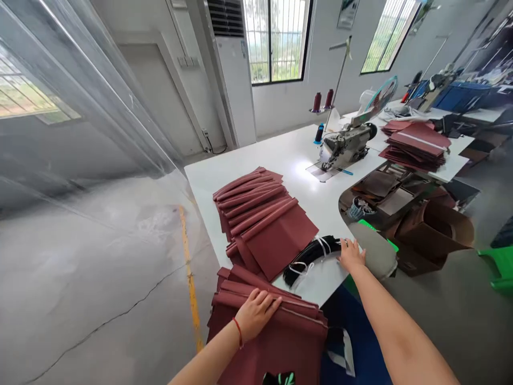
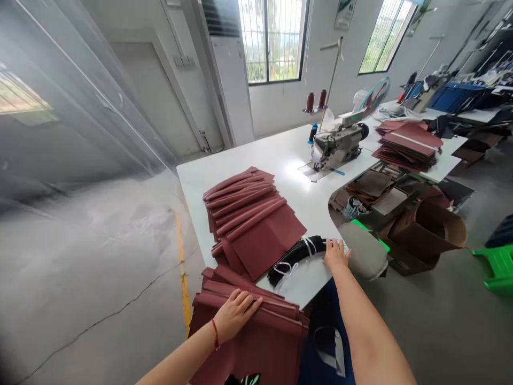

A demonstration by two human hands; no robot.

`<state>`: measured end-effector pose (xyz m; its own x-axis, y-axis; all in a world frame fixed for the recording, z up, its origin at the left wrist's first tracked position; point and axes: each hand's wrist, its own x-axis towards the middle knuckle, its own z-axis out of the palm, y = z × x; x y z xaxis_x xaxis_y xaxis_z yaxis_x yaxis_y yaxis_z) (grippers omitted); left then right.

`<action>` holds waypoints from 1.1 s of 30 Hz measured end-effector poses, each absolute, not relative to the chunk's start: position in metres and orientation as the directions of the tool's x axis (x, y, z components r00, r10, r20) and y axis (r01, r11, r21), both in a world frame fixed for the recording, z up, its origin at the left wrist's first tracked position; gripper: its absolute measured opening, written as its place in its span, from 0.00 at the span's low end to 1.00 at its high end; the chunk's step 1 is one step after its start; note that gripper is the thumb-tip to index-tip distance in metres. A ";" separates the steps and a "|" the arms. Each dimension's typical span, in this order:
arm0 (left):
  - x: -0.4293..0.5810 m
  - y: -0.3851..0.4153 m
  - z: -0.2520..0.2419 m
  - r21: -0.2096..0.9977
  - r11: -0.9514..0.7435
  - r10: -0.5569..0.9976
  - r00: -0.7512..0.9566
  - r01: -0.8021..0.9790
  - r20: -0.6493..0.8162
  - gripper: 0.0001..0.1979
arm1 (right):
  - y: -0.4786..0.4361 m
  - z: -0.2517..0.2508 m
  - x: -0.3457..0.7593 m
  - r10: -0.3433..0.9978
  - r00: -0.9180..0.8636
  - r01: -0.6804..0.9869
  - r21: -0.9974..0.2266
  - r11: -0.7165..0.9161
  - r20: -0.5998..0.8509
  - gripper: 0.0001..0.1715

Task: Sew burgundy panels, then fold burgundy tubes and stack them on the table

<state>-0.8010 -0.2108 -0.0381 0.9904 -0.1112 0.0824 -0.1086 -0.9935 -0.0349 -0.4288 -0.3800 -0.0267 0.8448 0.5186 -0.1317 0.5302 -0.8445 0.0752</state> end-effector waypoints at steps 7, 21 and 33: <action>-0.804 -0.208 -0.054 -0.025 -0.998 -0.053 0.990 -0.050 0.133 0.26 | -0.376 -0.052 -0.408 0.608 0.779 0.623 0.078 -0.778 -0.153 0.22; -0.789 -0.206 -0.043 0.080 -0.996 -0.004 0.958 -0.029 0.286 0.13 | -0.456 -0.042 -0.411 0.583 0.773 0.617 0.080 -0.783 -0.251 0.17; -0.795 -0.224 -0.016 -0.032 -0.996 -0.089 0.972 -0.084 0.219 0.16 | -0.518 -0.021 -0.388 0.566 0.777 0.602 0.063 -0.796 -0.277 0.16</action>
<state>-0.7947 -0.2236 -0.0158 0.9716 -0.0887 0.2195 -0.0837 -0.9960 -0.0321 -0.3878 -0.5176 -0.0210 0.7767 0.5655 -0.2774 0.6021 -0.7959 0.0633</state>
